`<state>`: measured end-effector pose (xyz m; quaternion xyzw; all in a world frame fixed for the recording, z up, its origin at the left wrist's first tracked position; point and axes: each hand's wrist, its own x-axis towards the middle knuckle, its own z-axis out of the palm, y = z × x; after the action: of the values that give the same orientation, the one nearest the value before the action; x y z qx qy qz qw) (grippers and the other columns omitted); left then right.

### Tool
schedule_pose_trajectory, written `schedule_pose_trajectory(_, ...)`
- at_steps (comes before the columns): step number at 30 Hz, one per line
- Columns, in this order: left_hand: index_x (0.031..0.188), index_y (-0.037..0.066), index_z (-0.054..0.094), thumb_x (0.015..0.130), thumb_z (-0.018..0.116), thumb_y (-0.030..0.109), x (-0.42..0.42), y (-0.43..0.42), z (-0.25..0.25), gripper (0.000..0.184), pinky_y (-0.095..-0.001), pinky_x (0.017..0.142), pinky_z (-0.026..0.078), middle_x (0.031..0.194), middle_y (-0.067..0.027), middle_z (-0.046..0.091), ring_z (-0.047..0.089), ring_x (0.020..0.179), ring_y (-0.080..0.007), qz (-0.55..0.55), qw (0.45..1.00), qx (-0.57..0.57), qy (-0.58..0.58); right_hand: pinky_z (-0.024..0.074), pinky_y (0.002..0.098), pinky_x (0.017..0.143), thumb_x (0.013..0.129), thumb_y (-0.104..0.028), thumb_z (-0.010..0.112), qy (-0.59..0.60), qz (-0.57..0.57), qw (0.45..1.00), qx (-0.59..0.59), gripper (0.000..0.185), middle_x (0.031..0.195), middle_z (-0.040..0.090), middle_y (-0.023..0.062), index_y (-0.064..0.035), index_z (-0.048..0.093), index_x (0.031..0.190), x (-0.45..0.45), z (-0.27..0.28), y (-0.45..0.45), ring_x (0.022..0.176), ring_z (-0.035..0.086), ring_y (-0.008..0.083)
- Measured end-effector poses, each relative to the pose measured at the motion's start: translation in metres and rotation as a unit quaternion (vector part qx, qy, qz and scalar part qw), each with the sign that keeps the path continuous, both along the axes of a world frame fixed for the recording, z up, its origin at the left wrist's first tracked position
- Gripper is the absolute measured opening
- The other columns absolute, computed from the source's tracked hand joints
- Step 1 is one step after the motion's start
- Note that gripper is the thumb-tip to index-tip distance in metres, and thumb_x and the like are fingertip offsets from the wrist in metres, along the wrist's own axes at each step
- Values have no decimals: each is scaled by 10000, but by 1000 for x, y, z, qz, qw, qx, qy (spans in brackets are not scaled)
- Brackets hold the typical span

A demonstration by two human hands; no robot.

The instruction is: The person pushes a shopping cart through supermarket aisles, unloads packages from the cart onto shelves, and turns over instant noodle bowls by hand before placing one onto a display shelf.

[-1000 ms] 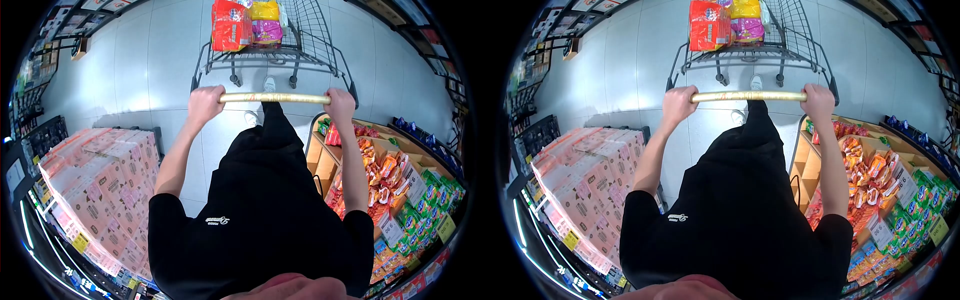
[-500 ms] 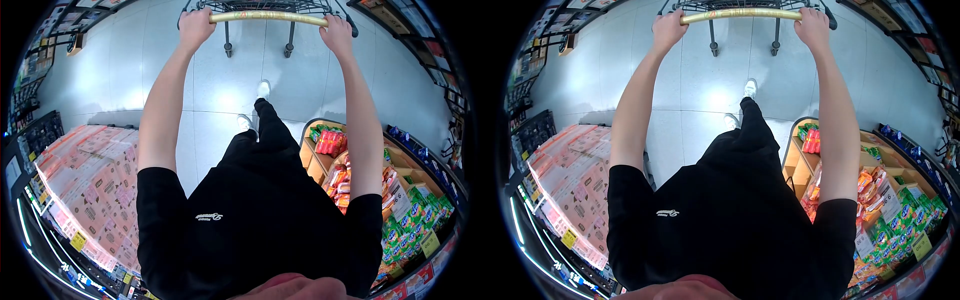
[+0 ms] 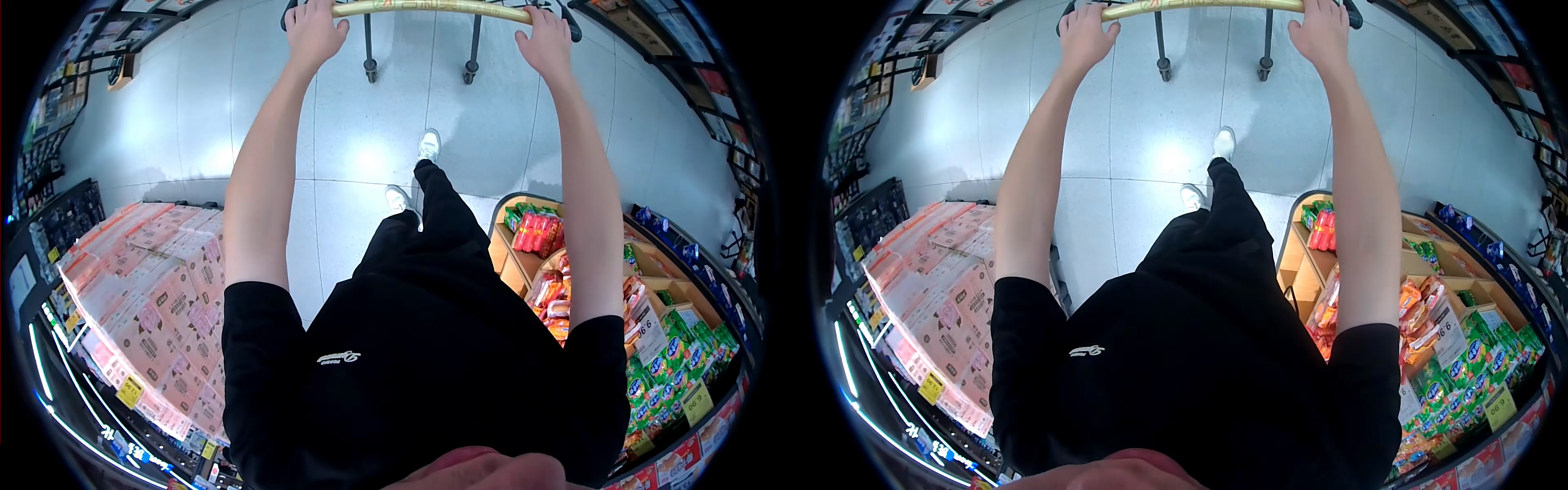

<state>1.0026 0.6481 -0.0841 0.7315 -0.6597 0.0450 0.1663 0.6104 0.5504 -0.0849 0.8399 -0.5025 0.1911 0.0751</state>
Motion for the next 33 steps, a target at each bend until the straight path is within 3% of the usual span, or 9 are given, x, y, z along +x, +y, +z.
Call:
schedule_pose_trajectory(1,1032,67,612,771,711,234,2,11,-4,325,-451,966,381,1034,-126,633,562,1029,-319,-32,998,-45,-20,324,485,1114,790,-264,696,27,-8,999,17,532,1227,598,94,-140,562,1289,-1,-2,6,1215,516,295)
schedule_pose_trajectory(2,1027,97,640,796,718,267,4,22,-8,297,-434,960,385,1003,-70,673,607,975,-272,-64,993,-91,-40,297,510,1132,785,-231,698,2,-4,1000,15,529,1245,594,98,-131,560,1285,-4,-6,21,1236,507,295)
schedule_pose_trajectory(5,1103,96,616,803,722,249,-4,68,0,353,-440,1004,337,1104,-74,620,543,1071,-268,-68,998,-18,4,296,509,1129,766,-162,691,-18,1,999,32,520,1238,583,99,-99,565,1267,-9,6,72,1210,503,294)
schedule_pose_trajectory(9,1076,99,611,790,732,207,-27,142,10,328,-434,994,336,1029,-63,609,544,1022,-264,-67,997,-17,35,284,499,1137,760,-134,695,-11,-11,998,53,518,1229,581,97,-100,563,1260,-20,21,145,1195,509,292)
schedule_pose_trajectory(15,1027,94,601,742,724,138,-66,253,25,314,-431,961,331,983,-60,583,526,993,-262,-45,994,18,97,360,439,1012,744,-99,692,25,-6,994,103,368,1039,602,67,-113,610,1103,-50,42,234,1055,545,266)
schedule_pose_trajectory(17,1007,98,599,722,716,105,-75,289,26,308,-424,948,331,967,-53,583,530,975,-252,-29,992,29,117,381,407,902,717,-88,699,20,26,988,149,269,916,593,49,-116,614,971,-58,46,261,953,556,249)
schedule_pose_trajectory(23,901,124,612,677,704,68,-84,379,29,248,-392,906,306,910,-18,607,537,940,-229,9,990,46,136,386,392,824,674,-72,702,35,16,976,212,217,854,588,54,-104,593,859,-62,53,362,874,572,256)
schedule_pose_trajectory(31,858,131,598,652,714,54,-84,448,32,249,-386,914,296,880,-2,611,541,922,-205,10,987,74,142,409,397,804,642,-49,684,17,-14,979,203,182,737,573,54,-88,598,797,-56,57,447,758,576,252)
schedule_pose_trajectory(33,865,134,596,649,714,58,-82,451,34,258,-384,913,295,882,4,612,544,914,-201,2,988,75,136,424,397,878,656,-18,675,14,-31,972,231,204,781,622,70,-82,631,845,-56,58,456,804,602,264)
